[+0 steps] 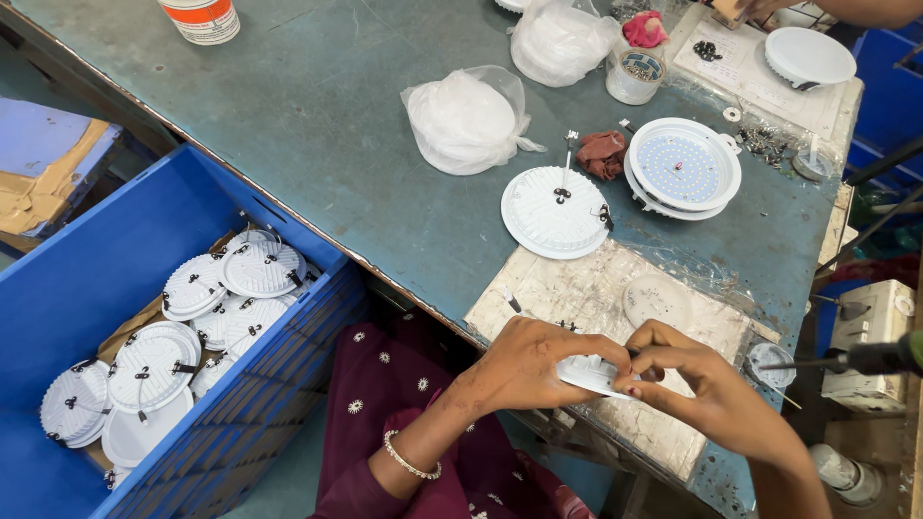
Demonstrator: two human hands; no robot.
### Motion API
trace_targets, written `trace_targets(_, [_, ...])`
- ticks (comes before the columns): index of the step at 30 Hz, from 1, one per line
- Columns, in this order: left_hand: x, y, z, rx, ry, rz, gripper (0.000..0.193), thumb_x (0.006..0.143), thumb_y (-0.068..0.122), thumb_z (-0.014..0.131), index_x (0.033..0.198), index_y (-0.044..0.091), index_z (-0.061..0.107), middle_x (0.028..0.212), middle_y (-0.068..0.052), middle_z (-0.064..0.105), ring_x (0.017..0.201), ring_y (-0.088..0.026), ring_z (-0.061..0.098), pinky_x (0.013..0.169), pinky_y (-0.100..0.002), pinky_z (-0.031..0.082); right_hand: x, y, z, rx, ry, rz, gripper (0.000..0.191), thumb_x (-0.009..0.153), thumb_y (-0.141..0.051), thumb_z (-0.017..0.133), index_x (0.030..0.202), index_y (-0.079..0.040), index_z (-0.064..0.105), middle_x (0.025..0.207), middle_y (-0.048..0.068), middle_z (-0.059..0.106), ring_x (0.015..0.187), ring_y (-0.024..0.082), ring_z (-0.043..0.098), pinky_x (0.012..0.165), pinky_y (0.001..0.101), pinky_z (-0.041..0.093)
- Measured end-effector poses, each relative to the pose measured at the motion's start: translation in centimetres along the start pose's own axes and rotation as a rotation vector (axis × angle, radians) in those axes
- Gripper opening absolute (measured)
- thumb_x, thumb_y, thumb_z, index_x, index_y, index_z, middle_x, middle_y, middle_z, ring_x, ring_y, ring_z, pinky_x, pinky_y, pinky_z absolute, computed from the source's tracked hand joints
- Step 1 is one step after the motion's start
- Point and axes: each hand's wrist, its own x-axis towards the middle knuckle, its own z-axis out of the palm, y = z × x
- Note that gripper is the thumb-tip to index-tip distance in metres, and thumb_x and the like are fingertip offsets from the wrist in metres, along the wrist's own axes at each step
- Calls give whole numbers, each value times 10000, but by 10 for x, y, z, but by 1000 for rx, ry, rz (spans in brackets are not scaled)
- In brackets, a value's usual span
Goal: The person assembles LED light fixtures by wiping the LED surface with a cloth, attaching a metal bracket, and securing it with a power drill. The person places the completed units into a blue crate and repeats the process with additional units.
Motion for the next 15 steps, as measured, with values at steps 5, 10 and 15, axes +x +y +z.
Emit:
trace_targets(5, [0, 0, -1, -26, 21, 50, 353, 839, 368, 813, 1169, 362, 689, 893, 57, 769, 745, -140, 742, 640, -278, 550, -7, 1, 0, -72, 43, 130, 185, 770, -96, 790, 934, -98, 877, 891, 36, 651, 799, 164, 614, 713, 330, 497])
trace_targets(10, [-1, 2, -1, -9, -16, 13, 344, 816, 361, 832, 1136, 359, 707, 832, 52, 761, 711, -143, 738, 620, -289, 538, 0, 18, -7, 15, -39, 25, 206, 756, -92, 819, 948, -82, 892, 843, 54, 687, 785, 183, 607, 689, 349, 505])
trace_targets(15, [-2, 1, -5, -45, 0, -7, 354, 795, 349, 844, 1124, 350, 713, 810, 46, 753, 720, -143, 745, 645, -282, 559, 2, 26, -6, 7, -78, -135, 147, 824, -86, 770, 948, -64, 846, 941, 61, 685, 858, 179, 643, 745, 330, 520])
